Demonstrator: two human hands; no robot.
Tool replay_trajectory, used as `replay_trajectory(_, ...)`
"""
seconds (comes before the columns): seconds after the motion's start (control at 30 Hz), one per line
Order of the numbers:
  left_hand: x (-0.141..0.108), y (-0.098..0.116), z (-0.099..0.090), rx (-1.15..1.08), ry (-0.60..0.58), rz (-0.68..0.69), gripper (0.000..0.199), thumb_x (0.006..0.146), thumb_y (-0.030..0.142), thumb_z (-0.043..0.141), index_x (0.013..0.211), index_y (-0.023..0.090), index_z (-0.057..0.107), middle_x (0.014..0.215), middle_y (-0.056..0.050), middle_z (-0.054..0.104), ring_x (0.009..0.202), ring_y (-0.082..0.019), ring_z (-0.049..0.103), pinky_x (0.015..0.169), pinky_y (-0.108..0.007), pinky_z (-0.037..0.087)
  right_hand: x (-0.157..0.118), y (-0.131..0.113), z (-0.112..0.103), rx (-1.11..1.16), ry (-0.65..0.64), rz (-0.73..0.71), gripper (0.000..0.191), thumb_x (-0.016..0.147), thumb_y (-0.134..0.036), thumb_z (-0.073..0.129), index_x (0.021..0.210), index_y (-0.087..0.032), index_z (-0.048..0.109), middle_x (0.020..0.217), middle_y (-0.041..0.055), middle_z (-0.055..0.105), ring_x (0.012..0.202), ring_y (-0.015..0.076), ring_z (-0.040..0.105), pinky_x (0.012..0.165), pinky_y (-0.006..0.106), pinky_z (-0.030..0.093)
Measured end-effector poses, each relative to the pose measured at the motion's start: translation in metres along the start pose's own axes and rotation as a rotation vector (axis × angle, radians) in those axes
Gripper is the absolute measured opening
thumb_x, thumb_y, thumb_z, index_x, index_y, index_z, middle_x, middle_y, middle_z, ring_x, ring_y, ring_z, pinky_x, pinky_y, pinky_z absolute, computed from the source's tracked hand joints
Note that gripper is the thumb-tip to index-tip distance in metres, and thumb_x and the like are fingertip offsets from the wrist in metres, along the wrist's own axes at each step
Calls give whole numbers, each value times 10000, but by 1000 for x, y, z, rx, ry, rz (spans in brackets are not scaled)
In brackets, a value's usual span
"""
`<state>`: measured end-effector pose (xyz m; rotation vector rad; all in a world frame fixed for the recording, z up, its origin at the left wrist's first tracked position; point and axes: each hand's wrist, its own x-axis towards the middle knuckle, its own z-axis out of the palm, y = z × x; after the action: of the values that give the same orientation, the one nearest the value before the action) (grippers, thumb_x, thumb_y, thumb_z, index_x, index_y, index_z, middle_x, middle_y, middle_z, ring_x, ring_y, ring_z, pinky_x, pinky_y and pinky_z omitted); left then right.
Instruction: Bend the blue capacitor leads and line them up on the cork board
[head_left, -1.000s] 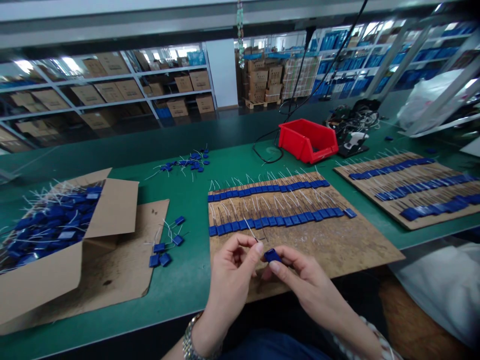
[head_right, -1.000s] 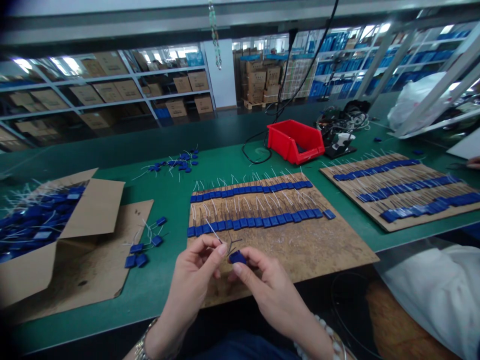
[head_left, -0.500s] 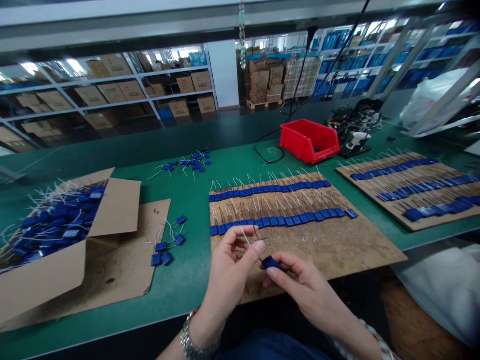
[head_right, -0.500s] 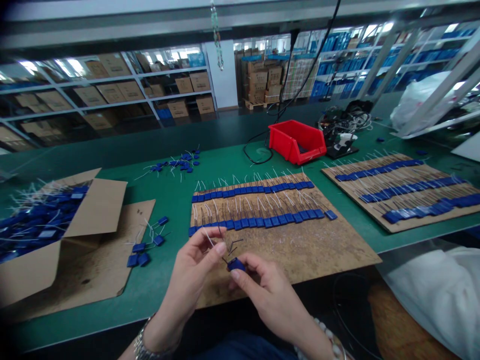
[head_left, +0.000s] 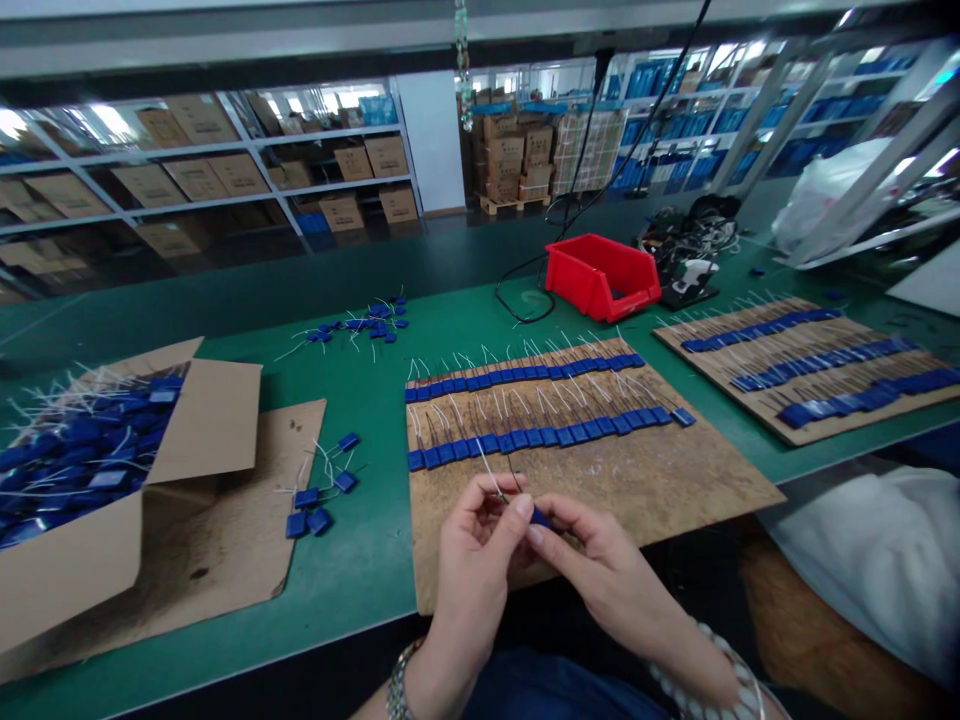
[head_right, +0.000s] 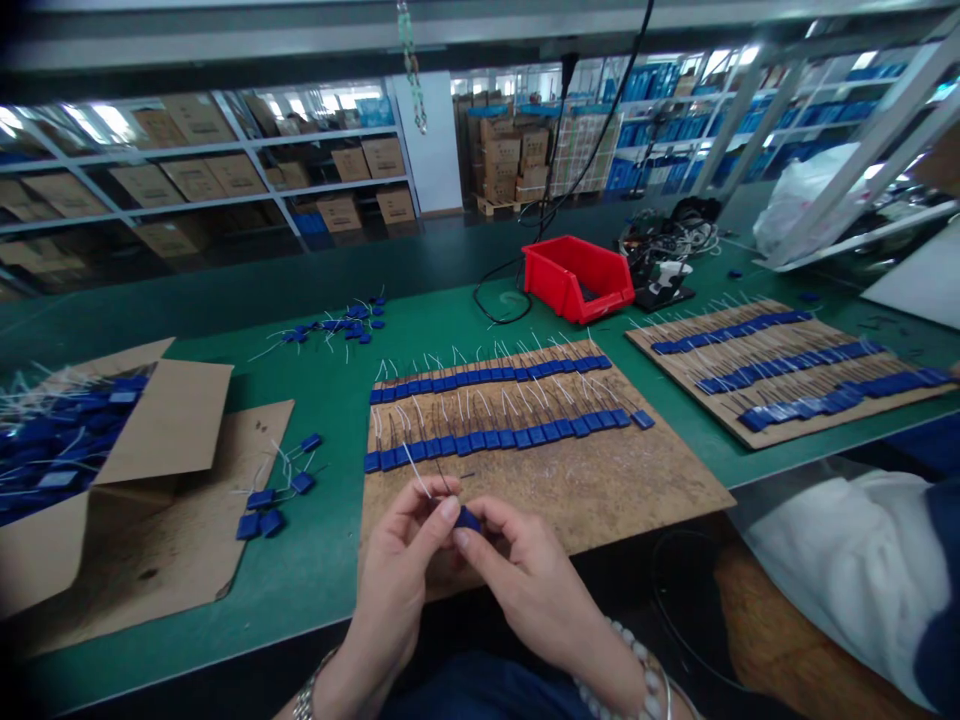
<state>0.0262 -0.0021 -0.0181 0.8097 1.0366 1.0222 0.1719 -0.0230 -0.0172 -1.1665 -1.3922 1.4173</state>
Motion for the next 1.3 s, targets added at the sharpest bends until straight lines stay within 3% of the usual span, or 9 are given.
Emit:
replay_trajectory(0.07,3,2,-2,41,56,58,314,860,448,731,1053,223,627,893,26,602,704,-39,527,635,-108,466,0,2,0,4,0,2,238,1012,-395,564,976,-192,684,851,3,697,827,157,646,792,285,498)
replay_trajectory(0.2,8,6,-4,156,14,150,265,863,423,727,835,175,637,830,27,580,719,-37,523,671,-89,455,0,4,1,52,39,-10,234,995,-381,591,1038,-197,727,915,20,732,878,175,672,830,299,524)
replay_trajectory(0.37,7,8,-9,233,27,110,414,814,492,756,1111,225,647,1083,-20,666,900,-94,614,759,-109,506,0,6,-10,114,118,-70,326,998,-423,579,1224,-236,720,1107,51,743,1105,209,664,1037,363,492)
replay_trajectory(0.6,6,3,-34,344,195,140,607,634,603,865,1045,198,678,1041,-36,673,929,-125,624,719,-77,508,-24,47,-83,-521,813,-115,333,984,-420,584,1221,-213,692,1058,64,714,907,194,667,818,329,544)
replay_trajectory(0.7,6,-3,-42,364,225,135,610,610,607,883,1027,207,688,1044,-29,680,965,-119,622,762,-51,514,-41,66,-116,-850,1131,-67,299,950,-440,613,1075,-184,705,947,85,686,859,241,610,801,389,506)
replay_trajectory(0.77,7,-8,-45,385,228,148,580,620,596,883,1019,219,695,1053,-18,680,980,-108,618,784,-31,508,-50,74,-132,-959,1232,-45,272,928,-424,637,984,-166,702,882,107,652,893,288,552,829,435,457)
replay_trajectory(1.03,11,-23,-48,457,195,181,563,628,591,877,1015,218,711,1054,-22,690,954,-111,626,797,-50,518,-62,90,-144,-1209,1149,-31,295,934,-455,646,985,-173,715,959,111,665,915,287,532,865,424,408)
replay_trajectory(1.17,12,-22,-48,493,221,183,599,610,629,864,1016,214,718,1038,-21,692,963,-115,621,782,-48,502,-62,93,-143,-1277,1141,-72,384,941,-509,627,1077,-164,726,1016,118,664,952,286,547,879,422,422)
replay_trajectory(1.3,7,-14,-50,515,244,199,522,688,602,822,1022,219,701,1021,-8,687,959,-106,614,797,-67,481,-64,94,-148,-1347,1125,-68,330,946,-472,614,979,-166,733,957,109,682,923,277,587,868,422,414)
